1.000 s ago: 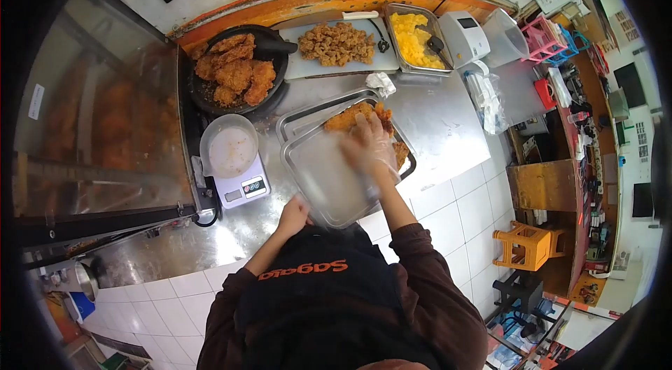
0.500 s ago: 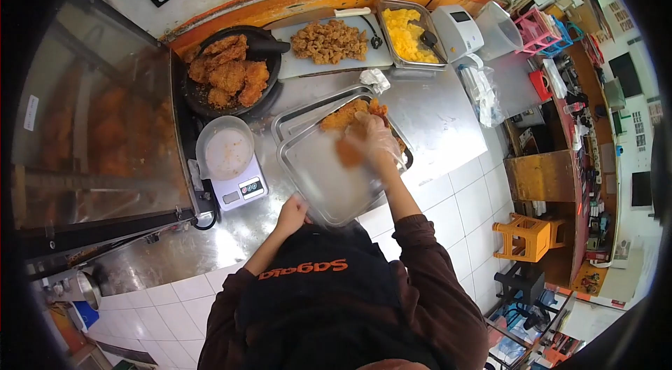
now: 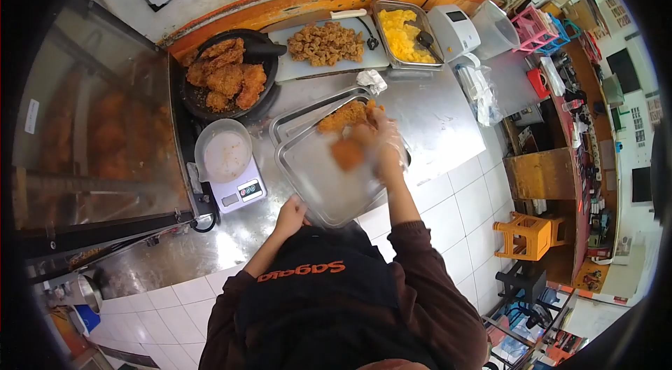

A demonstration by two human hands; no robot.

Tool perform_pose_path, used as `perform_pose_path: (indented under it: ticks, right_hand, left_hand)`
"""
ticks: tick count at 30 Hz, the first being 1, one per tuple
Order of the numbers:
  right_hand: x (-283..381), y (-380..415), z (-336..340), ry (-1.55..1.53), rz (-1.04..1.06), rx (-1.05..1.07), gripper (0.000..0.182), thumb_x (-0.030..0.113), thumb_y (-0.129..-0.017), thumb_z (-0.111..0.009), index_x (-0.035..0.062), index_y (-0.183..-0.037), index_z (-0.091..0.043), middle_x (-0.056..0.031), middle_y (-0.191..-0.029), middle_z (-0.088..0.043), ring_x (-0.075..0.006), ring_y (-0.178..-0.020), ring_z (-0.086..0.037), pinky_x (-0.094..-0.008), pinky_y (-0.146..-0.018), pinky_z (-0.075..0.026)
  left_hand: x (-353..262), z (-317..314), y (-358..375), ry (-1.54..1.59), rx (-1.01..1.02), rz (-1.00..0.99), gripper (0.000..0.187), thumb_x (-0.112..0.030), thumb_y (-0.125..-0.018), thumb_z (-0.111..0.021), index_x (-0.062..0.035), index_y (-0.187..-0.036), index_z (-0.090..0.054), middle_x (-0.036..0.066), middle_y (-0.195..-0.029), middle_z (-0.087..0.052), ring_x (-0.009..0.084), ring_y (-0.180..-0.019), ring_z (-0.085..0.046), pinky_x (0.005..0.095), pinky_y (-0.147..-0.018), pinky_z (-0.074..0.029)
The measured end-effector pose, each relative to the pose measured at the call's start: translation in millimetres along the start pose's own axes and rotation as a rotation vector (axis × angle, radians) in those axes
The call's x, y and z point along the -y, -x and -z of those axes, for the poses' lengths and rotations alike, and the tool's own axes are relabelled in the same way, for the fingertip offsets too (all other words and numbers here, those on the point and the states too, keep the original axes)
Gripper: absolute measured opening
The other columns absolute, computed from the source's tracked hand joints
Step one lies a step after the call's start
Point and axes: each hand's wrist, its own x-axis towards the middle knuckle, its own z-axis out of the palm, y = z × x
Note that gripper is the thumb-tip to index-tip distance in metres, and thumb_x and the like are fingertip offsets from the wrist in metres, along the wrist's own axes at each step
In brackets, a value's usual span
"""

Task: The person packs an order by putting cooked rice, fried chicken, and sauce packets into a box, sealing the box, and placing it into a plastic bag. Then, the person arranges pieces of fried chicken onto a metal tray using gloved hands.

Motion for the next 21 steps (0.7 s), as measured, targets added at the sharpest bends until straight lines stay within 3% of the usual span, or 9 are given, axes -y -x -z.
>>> perform_pose_path:
  ticks: [2,4,7,9,10,13,15,16,21]
  right_hand:
    - [-8.7,8.8,18.7,0.059,0.001,-0.039,0.058,0.035,-0.066,-0.067,0.0098,-0.116,-0.053,-0.0175,-0.117,-0.05,-0.0311,-0.104,-0.053,-0.0367,-0.087,-0.043]
    - [-28.2,12.1,34.8,0.125,-0.102,0.238,0.05,0.029,-0.055,-0.074,0.0079,-0.1,-0.061,-0.015,-0.096,-0.061,-0.0291,-0.09,-0.059,-0.0352,-0.08,-0.046]
    - [-92.7,5.3,-7.1,0.09,-0.088,0.28,0.038,0.022,-0.056,-0.072,0.0058,-0.09,-0.063,-0.014,-0.084,-0.064,-0.0256,-0.079,-0.061,-0.0328,-0.074,-0.047]
    - [-116.8,-1.9,-36.8,0.016,-0.056,0.318,0.037,0.025,-0.061,-0.071,0.0063,-0.091,-0.062,-0.0114,-0.086,-0.065,-0.0216,-0.078,-0.061,-0.0301,-0.073,-0.046]
    - [-117.0,-1.8,-49.7,-0.158,-0.049,0.292,0.04,0.026,-0.061,-0.07,0.0049,-0.094,-0.061,-0.0151,-0.091,-0.063,-0.0269,-0.084,-0.06,-0.033,-0.075,-0.047]
    - [-75.7,23.6,-40.2,-0.171,-0.012,0.152,0.045,0.032,-0.063,-0.068,0.0029,-0.097,-0.06,-0.0171,-0.099,-0.062,-0.0311,-0.092,-0.059,-0.0354,-0.078,-0.046]
    - [-61.0,28.5,-34.6,0.125,0.083,0.057,0.045,0.037,-0.064,-0.064,0.0037,-0.094,-0.061,-0.0158,-0.098,-0.062,-0.0295,-0.092,-0.059,-0.0347,-0.077,-0.047]
    - [-54.0,29.5,-27.9,0.127,0.103,0.064,0.045,0.037,-0.064,-0.064,0.0037,-0.094,-0.061,-0.0158,-0.098,-0.062,-0.0295,-0.092,-0.059,-0.0347,-0.077,-0.047]
    - [0.3,17.7,-20.6,0.17,0.128,0.371,0.044,0.04,-0.066,-0.062,0.0081,-0.097,-0.063,-0.0161,-0.098,-0.062,-0.029,-0.092,-0.059,-0.0353,-0.079,-0.046]
  left_hand:
    - [2.2,0.4,0.5,-0.022,-0.006,-0.022,0.026,-0.015,-0.087,-0.05,0.0015,-0.106,-0.046,0.012,-0.06,-0.057,0.0186,-0.046,-0.059,0.0281,-0.042,-0.046]
    - [4.3,0.9,0.8,-0.016,-0.005,-0.019,0.025,-0.015,-0.087,-0.05,0.0013,-0.106,-0.047,0.012,-0.06,-0.057,0.0185,-0.046,-0.059,0.028,-0.042,-0.046]
    - [1.2,0.2,-0.3,-0.005,0.005,-0.016,0.025,-0.015,-0.087,-0.05,0.0011,-0.106,-0.047,0.011,-0.061,-0.057,0.0184,-0.045,-0.059,0.028,-0.042,-0.045]
    - [0.6,-0.9,-0.6,0.003,0.002,-0.004,0.024,-0.015,-0.087,-0.05,0.0012,-0.105,-0.047,0.011,-0.061,-0.057,0.0185,-0.045,-0.058,0.0281,-0.042,-0.045]
    - [1.3,-1.0,-0.5,-0.001,0.002,-0.025,0.023,-0.015,-0.087,-0.05,0.0015,-0.103,-0.047,0.012,-0.061,-0.057,0.0186,-0.045,-0.058,0.0282,-0.042,-0.045]
    - [5.8,-1.9,-1.3,-0.01,-0.008,-0.03,0.021,-0.016,-0.087,-0.05,0.0023,-0.097,-0.047,0.012,-0.063,-0.057,0.0187,-0.045,-0.059,0.0284,-0.042,-0.046]
    - [8.6,-1.6,-3.0,-0.009,-0.03,-0.019,0.021,-0.017,-0.087,-0.05,0.0027,-0.094,-0.047,0.012,-0.063,-0.057,0.0187,-0.045,-0.059,0.0285,-0.042,-0.046]
    - [10.3,-2.8,-3.1,-0.006,-0.034,-0.025,0.021,-0.017,-0.087,-0.05,0.0029,-0.092,-0.047,0.012,-0.063,-0.057,0.0187,-0.046,-0.059,0.0288,-0.043,-0.046]
    - [23.5,-2.7,-2.2,-0.002,-0.021,-0.07,0.02,-0.018,-0.086,-0.051,0.0017,-0.081,-0.055,0.012,-0.068,-0.06,0.0184,-0.052,-0.06,0.0299,-0.049,-0.049]
